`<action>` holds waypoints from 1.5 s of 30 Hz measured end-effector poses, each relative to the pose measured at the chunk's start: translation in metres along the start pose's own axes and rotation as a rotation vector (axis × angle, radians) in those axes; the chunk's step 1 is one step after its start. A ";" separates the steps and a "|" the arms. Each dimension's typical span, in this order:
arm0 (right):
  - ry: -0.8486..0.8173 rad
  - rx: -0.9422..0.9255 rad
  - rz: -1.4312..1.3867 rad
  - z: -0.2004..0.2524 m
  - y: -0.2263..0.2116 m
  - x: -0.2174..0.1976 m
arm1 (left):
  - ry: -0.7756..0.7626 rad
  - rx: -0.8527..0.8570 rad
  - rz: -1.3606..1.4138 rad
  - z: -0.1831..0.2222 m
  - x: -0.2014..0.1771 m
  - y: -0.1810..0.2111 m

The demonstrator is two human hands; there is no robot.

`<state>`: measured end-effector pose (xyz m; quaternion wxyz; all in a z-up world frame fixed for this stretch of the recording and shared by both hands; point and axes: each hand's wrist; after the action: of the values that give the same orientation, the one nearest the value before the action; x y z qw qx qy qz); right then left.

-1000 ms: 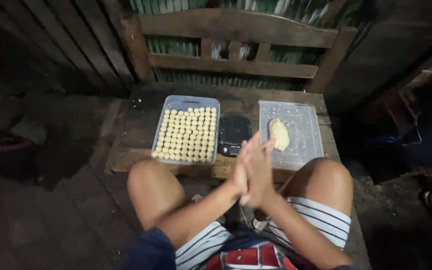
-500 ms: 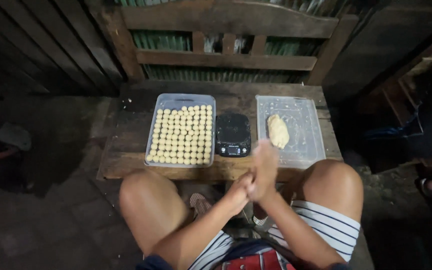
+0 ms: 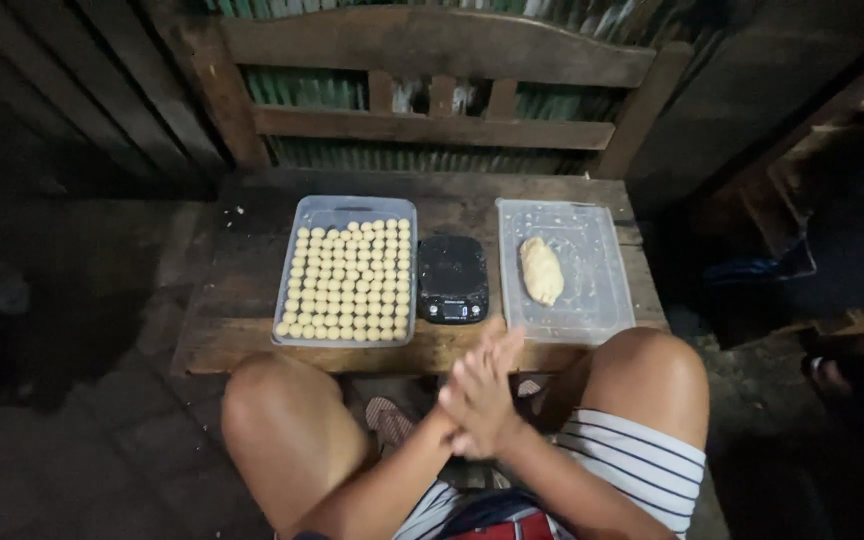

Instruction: The person portions dough from a large mass, weighs each piece on a digital scale, rolls it into a ball, and places it into a tray. The process is repeated multiple times to create uniform dough balls.

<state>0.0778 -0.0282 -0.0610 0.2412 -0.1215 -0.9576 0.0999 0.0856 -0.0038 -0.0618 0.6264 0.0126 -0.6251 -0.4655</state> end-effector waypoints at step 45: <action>-0.364 0.375 2.111 0.000 -0.063 -0.053 | 0.023 0.040 -0.042 0.026 0.002 0.008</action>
<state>0.1117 -0.1031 -0.0683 -0.0973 -0.8279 -0.3614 0.4178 0.0689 0.0140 -0.0499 0.6232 0.0437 -0.6266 -0.4659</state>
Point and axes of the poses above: each hand's wrist, its own z-axis away from the middle knuckle, its own x-axis out of the palm, y = z × x, and after that the axes turned 14 degrees about -y, right-handed
